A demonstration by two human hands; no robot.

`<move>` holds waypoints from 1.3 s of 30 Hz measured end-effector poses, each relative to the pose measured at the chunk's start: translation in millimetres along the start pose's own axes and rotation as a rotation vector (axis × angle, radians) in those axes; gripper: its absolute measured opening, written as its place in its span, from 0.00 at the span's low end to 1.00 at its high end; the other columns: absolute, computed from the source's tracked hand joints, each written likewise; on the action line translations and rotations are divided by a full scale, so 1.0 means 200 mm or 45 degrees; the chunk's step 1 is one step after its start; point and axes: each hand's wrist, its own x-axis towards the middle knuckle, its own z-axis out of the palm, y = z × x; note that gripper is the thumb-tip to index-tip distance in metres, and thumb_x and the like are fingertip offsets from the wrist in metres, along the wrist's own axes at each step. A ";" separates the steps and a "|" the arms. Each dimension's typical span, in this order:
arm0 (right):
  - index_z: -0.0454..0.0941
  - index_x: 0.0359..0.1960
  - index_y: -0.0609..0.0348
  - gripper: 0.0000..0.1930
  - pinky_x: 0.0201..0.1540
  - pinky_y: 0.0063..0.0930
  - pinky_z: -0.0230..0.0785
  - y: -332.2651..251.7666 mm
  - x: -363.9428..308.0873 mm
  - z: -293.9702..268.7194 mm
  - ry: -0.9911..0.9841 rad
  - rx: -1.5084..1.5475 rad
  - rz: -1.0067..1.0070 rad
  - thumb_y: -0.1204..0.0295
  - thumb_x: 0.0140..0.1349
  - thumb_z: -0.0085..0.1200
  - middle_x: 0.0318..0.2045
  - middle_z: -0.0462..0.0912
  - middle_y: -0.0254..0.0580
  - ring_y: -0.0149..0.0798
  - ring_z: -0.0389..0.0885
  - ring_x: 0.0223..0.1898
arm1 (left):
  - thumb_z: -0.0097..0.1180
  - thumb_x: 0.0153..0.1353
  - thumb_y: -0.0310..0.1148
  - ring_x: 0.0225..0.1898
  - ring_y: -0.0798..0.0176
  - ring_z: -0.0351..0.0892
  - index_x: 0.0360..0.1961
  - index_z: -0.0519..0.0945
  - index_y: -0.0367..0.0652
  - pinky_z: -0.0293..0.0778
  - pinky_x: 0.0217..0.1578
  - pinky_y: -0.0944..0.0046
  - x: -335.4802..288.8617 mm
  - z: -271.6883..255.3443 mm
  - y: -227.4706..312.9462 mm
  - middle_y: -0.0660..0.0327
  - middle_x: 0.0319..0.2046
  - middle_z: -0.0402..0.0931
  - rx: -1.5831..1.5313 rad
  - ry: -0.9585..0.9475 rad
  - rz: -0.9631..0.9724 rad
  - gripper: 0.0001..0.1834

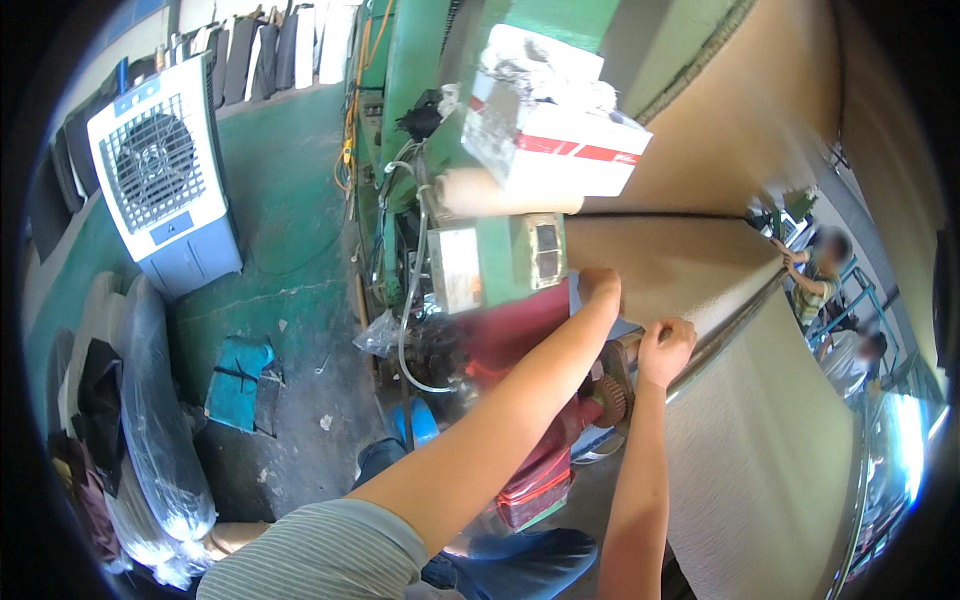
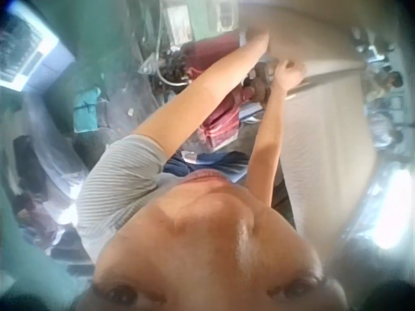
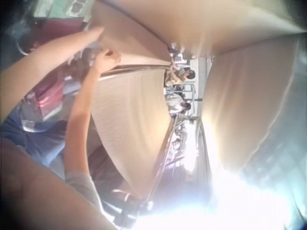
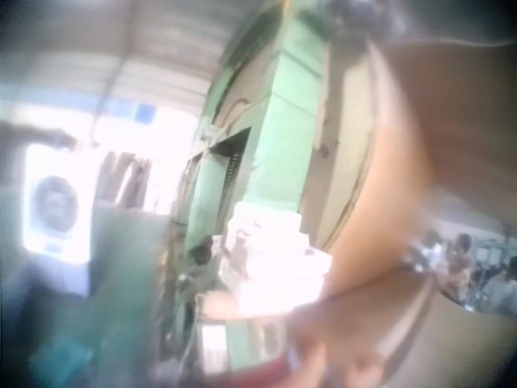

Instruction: The person feeds a large sheet of beige fabric through a roller machine, using both hands to guide the edges and ensure proper alignment. The person remains seated on the machine throughout the process.

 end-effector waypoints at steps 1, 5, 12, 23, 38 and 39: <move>0.72 0.19 0.61 0.01 0.37 0.42 0.64 0.03 -0.01 -0.01 -0.005 -0.012 -0.001 0.77 0.43 0.49 0.25 0.74 0.47 0.50 0.70 0.32 | 0.54 0.50 0.31 0.27 0.54 0.80 0.23 0.80 0.38 0.73 0.26 0.60 -0.04 0.00 0.00 0.52 0.25 0.79 0.032 0.029 -0.015 0.07; 0.72 0.19 0.62 0.02 0.36 0.41 0.64 0.14 -0.03 -0.06 -0.028 -0.077 0.040 0.77 0.45 0.49 0.26 0.73 0.46 0.50 0.69 0.32 | 0.48 0.52 0.32 0.33 0.47 0.80 0.26 0.80 0.37 0.76 0.33 0.56 -0.20 0.00 0.03 0.47 0.29 0.78 0.127 0.025 -0.010 0.11; 0.72 0.19 0.62 0.03 0.35 0.40 0.62 -0.06 0.00 0.00 -0.061 0.036 0.006 0.76 0.46 0.48 0.25 0.72 0.46 0.49 0.69 0.31 | 0.50 0.51 0.29 0.31 0.51 0.80 0.27 0.79 0.36 0.75 0.27 0.58 0.02 0.02 0.00 0.49 0.30 0.79 -0.262 -0.235 -0.202 0.08; 0.72 0.21 0.63 0.04 0.36 0.41 0.63 0.14 -0.04 -0.08 -0.013 -0.135 0.055 0.75 0.47 0.48 0.26 0.72 0.46 0.49 0.69 0.32 | 0.52 0.49 0.28 0.33 0.51 0.80 0.27 0.79 0.37 0.75 0.32 0.57 -0.30 -0.08 0.10 0.49 0.31 0.79 -0.064 -0.033 -0.207 0.07; 0.74 0.23 0.63 0.07 0.37 0.41 0.63 0.16 -0.05 -0.09 0.013 -0.189 0.232 0.73 0.51 0.46 0.29 0.73 0.48 0.51 0.70 0.33 | 0.51 0.50 0.30 0.34 0.49 0.80 0.30 0.80 0.37 0.76 0.32 0.57 -0.29 -0.03 0.06 0.46 0.31 0.78 0.084 -0.070 -0.182 0.09; 0.74 0.23 0.64 0.08 0.38 0.42 0.63 0.17 -0.05 -0.10 0.026 -0.203 0.259 0.72 0.51 0.45 0.29 0.73 0.49 0.51 0.70 0.33 | 0.51 0.50 0.30 0.33 0.50 0.80 0.30 0.79 0.36 0.76 0.31 0.58 -0.28 0.01 0.03 0.46 0.31 0.78 0.089 -0.082 -0.182 0.10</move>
